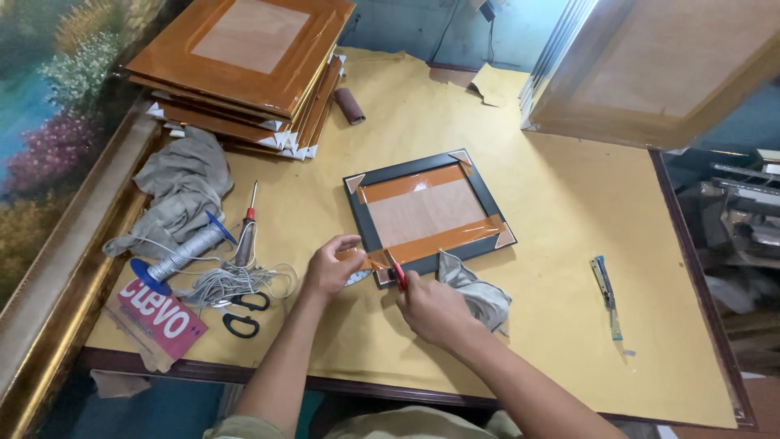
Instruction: Applying adhesive tape to the back of a picture frame and trimming the excess with a utility knife.
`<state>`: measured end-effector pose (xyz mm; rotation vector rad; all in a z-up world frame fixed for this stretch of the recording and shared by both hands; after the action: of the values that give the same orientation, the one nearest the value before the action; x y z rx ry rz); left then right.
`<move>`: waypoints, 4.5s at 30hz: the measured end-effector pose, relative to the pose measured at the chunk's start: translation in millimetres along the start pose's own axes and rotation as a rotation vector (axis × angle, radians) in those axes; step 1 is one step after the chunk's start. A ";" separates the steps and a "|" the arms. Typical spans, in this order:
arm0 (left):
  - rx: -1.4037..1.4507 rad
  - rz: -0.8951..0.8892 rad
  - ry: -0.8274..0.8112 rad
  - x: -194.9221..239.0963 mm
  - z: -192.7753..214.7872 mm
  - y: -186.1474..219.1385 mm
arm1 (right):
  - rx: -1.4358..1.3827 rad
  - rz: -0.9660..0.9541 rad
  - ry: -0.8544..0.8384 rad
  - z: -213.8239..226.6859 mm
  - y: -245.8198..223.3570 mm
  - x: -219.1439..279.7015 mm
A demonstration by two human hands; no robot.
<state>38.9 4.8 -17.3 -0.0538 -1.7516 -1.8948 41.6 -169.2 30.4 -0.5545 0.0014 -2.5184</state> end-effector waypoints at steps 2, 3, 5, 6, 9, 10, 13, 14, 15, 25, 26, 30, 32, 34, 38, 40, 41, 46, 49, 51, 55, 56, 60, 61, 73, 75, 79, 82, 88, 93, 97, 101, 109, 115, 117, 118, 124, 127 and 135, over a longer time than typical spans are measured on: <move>-0.014 0.018 -0.005 -0.6 -0.2 -0.6 | -0.002 -0.004 -0.040 -6.6 -6.9 -12.8; -0.026 0.040 -0.011 -0.2 -0.6 -2.5 | -0.004 -0.008 -0.083 -12.1 -10.4 -18.4; -0.044 0.045 -0.016 -0.1 -1.6 0.2 | 0.003 -0.009 -0.101 -13.4 -13.7 -23.3; -0.060 0.053 -0.020 0.3 -1.9 0.4 | 0.010 -0.009 -0.122 -15.3 -15.7 -25.5; -0.071 0.057 -0.041 -0.7 -1.0 0.4 | 0.023 -0.001 -0.141 -17.4 -16.7 -31.0; -0.070 0.057 -0.041 0.6 -0.2 2.4 | 0.024 0.000 -0.141 -14.3 -18.9 -29.6; -0.064 0.057 -0.043 5.3 -0.6 5.2 | 0.012 -0.002 -0.156 -8.4 -23.2 -21.9; -0.061 0.063 -0.040 5.0 -0.2 5.9 | -0.002 -0.017 -0.156 -5.6 -23.4 -19.9; -0.058 0.068 -0.037 4.6 0.0 6.8 | -0.016 -0.031 -0.155 -2.8 -23.5 -18.0; -0.079 0.078 -0.046 6.3 0.4 10.7 | -0.022 -0.027 -0.164 -2.9 -18.8 -29.4; -0.086 0.086 -0.049 6.8 0.1 11.3 | -0.005 -0.017 -0.163 -3.2 -18.9 -29.6; -0.118 0.101 -0.045 9.8 0.5 14.4 | 0.043 -0.002 -0.152 -12.3 -17.7 -38.2; -0.136 0.113 -0.040 11.1 0.3 15.6 | 0.082 0.020 -0.139 -18.1 -17.2 -36.8; -0.153 0.121 -0.034 10.2 0.1 16.1 | 0.124 0.041 -0.122 -27.5 -14.5 -32.9; -0.170 0.128 -0.042 11.0 -0.3 16.1 | 0.158 0.068 -0.116 -40.3 -9.0 -11.1; -0.181 0.133 -0.046 14.6 -1.1 18.6 | 0.145 0.057 -0.102 -30.6 -5.2 -1.8; -0.176 0.137 -0.040 17.2 -1.3 19.8 | 0.081 0.016 -0.149 -26.7 -0.4 0.7; -0.177 0.098 0.019 5.9 -3.8 3.9 | -0.265 0.001 -0.044 -14.0 13.4 -28.2; -0.093 -0.013 0.135 11.8 -3.0 -6.5 | -0.412 -0.072 0.171 4.9 10.6 -40.3; -0.169 -0.321 0.144 29.7 -1.9 9.0 | -0.394 -0.095 0.132 4.8 6.4 -43.6; -0.288 -0.538 0.127 51.3 0.7 0.5 | -0.320 -0.056 0.084 26.6 -1.8 -28.0; -0.182 -0.566 0.109 64.3 4.3 9.8 | -0.248 -0.017 0.083 25.8 -2.5 -25.9; 0.166 -0.468 -0.002 87.2 15.0 13.5 | -0.021 0.032 0.136 15.1 7.0 -26.5; 0.166 -0.470 -0.003 86.3 14.0 13.7 | -0.022 0.032 0.138 12.4 17.2 -25.7; 0.295 -0.402 -0.058 71.1 -30.3 23.8 | -0.525 -0.496 0.019 10.8 161.1 25.2; 0.217 -0.318 -0.036 58.1 -40.4 19.8 | -0.420 -0.652 -0.036 5.0 187.9 30.5; 0.309 -0.418 -0.029 26.9 -38.7 41.9 | -0.284 -0.639 0.195 -17.7 222.9 15.8; 0.515 -0.138 -0.082 4.2 -43.6 33.0 | -0.135 -0.676 0.196 -11.8 214.0 18.1; 0.619 -0.021 -0.109 -2.0 -72.8 -2.7 | -0.297 -0.503 0.233 -2.1 167.6 11.2; 0.182 -0.331 -0.217 40.9 -89.6 9.2 | -0.416 -0.500 0.330 -19.8 200.0 -0.1; 0.139 -0.540 -0.259 68.0 -96.6 31.8 | -0.450 -0.454 0.529 12.8 176.7 20.9; 0.129 -0.630 -0.351 81.7 -104.3 47.5 | -0.959 -0.210 0.282 27.7 119.6 32.6; 0.074 -0.934 -0.436 87.7 -109.5 66.7 | -1.363 -0.087 0.380 11.3 102.3 22.2; -0.036 -0.873 -0.484 89.1 -112.1 73.8 | -1.267 -0.128 0.410 10.4 108.1 18.5; -0.316 -0.960 -0.406 87.9 -117.5 69.8 | -0.880 -0.178 0.584 22.5 116.6 22.6; -0.315 -0.961 -0.407 80.7 -118.5 65.8 | -0.879 -0.179 0.585 24.1 116.3 22.2; -0.368 -0.439 -0.119 42.4 -87.8 62.4 | -1.029 -0.305 0.662 51.6 122.1 34.6; -0.038 -0.481 -0.299 44.3 -87.1 73.7 | -1.108 -0.334 0.688 56.3 135.8 31.7; 0.101 -0.547 -0.442 54.2 -92.1 97.3 | -1.156 -0.313 0.703 65.2 155.4 27.1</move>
<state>64.3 -100.3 78.5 0.0553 -2.3400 -2.2993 127.2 -307.4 82.6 -0.0093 1.7977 -2.6548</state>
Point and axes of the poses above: each hand's wrist, its own x-axis away from the middle knuckle, its own z-axis out of the back of the hand, y = z × x, the point moved 7 cm from there along -x, towards the middle knuckle, and after that the axes turned 13 degrees about x, right-handed, at the moved point
